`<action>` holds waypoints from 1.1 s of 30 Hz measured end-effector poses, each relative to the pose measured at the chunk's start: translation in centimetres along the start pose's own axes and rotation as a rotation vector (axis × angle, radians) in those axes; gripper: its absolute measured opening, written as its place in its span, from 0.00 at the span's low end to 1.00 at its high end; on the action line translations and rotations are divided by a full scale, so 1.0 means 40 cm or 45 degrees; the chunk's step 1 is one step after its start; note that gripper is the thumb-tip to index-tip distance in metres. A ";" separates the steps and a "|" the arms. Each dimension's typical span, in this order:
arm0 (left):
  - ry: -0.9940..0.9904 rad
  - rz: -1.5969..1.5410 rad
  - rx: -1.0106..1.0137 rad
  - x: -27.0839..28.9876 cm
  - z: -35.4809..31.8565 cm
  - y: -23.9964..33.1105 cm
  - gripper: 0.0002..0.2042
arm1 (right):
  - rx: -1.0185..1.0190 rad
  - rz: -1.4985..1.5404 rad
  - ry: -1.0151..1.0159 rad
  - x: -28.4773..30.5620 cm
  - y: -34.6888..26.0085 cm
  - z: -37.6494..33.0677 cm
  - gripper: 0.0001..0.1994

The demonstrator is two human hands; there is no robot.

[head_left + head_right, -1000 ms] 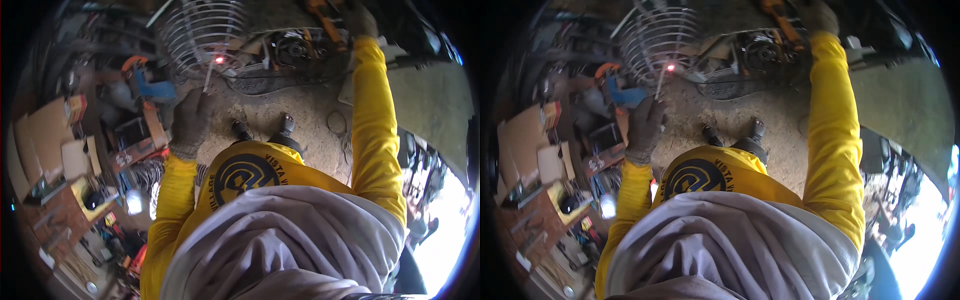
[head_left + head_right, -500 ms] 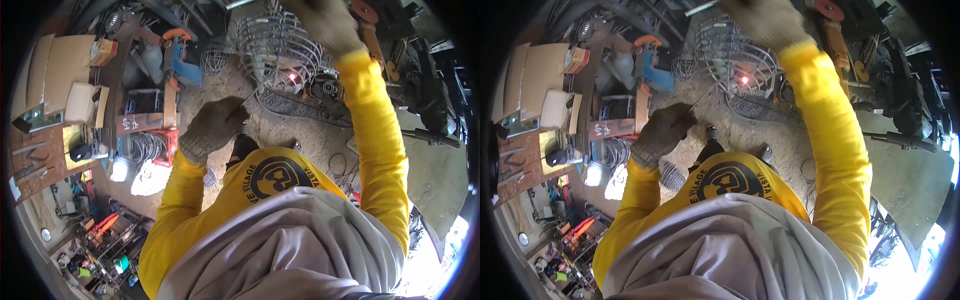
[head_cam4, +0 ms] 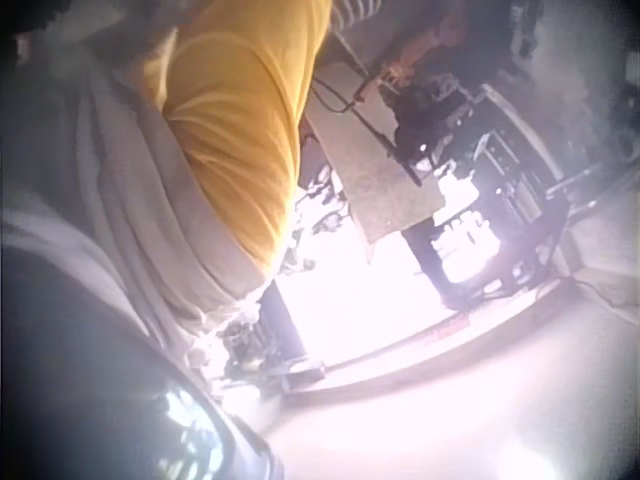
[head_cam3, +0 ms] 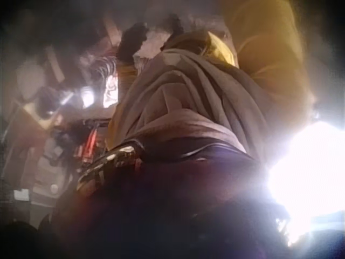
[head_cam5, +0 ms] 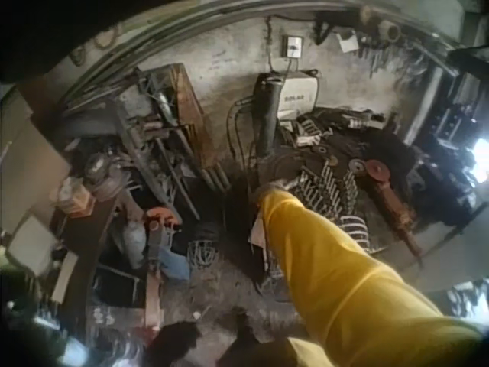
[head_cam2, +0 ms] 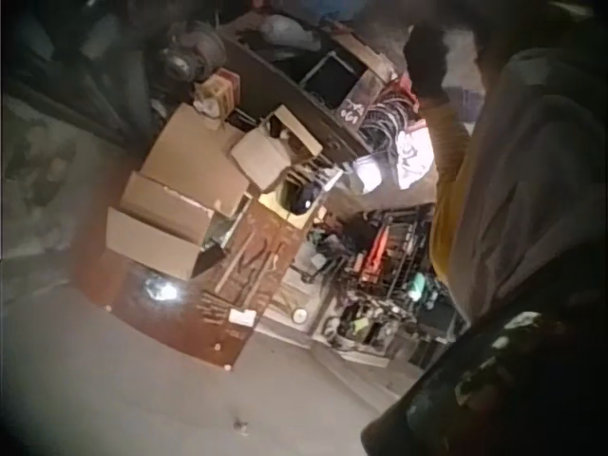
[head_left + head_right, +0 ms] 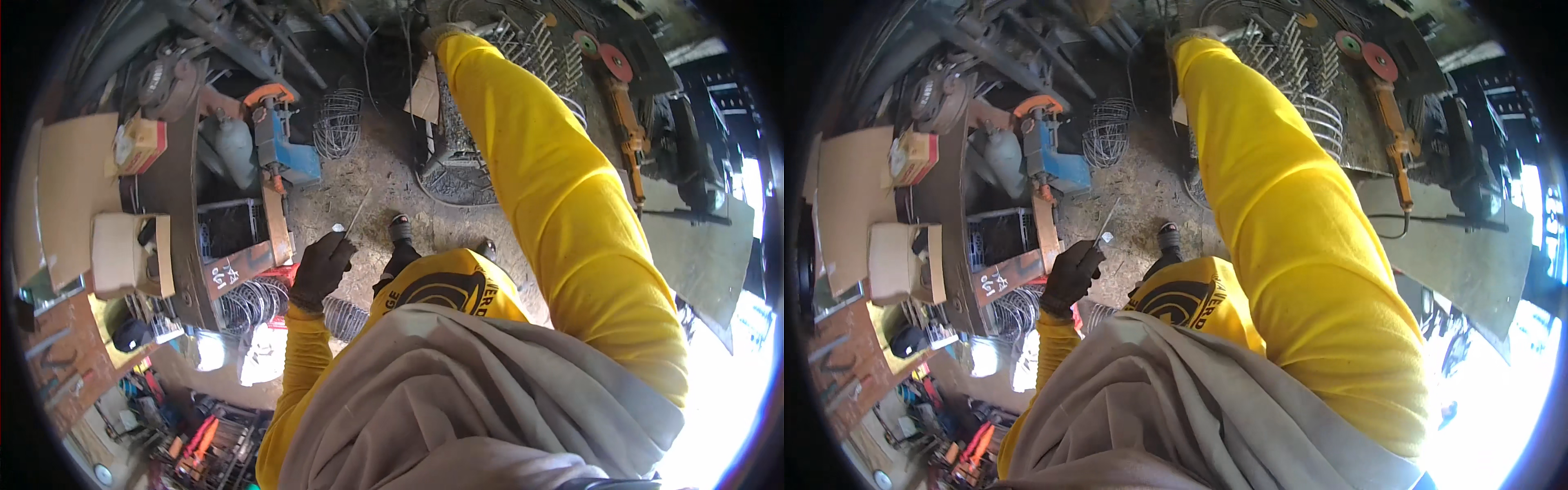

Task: The person welds a metal cage structure with a welding torch and uses a hammer to shape the rods.

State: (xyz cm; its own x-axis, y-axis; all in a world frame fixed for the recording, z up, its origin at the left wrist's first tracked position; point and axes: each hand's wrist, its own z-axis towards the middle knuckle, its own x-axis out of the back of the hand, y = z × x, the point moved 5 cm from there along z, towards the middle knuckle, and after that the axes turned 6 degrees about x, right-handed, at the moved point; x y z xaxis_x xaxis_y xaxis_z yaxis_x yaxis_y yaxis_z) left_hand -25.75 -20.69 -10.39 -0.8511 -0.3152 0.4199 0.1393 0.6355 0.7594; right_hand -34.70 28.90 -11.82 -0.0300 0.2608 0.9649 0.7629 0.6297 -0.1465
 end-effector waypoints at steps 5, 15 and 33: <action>-0.113 0.043 0.231 0.052 0.058 -0.006 0.10 | -0.682 1.429 0.366 0.150 -0.020 -0.107 0.28; -0.183 0.073 -0.310 0.137 0.295 0.289 0.14 | 0.248 1.674 0.847 0.382 0.135 -0.734 0.41; 0.522 0.322 -1.151 -0.292 0.506 0.792 0.19 | -0.606 2.266 0.926 -0.361 0.490 -1.189 0.22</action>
State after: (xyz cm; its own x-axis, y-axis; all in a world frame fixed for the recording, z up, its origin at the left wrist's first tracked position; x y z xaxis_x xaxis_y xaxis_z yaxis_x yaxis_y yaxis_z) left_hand -21.65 17.39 -1.28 -0.5286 -0.5704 0.6287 0.7648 0.0014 0.6443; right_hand 11.40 2.66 -18.25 0.9567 -0.1089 -0.2698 -0.2871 -0.2030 -0.9361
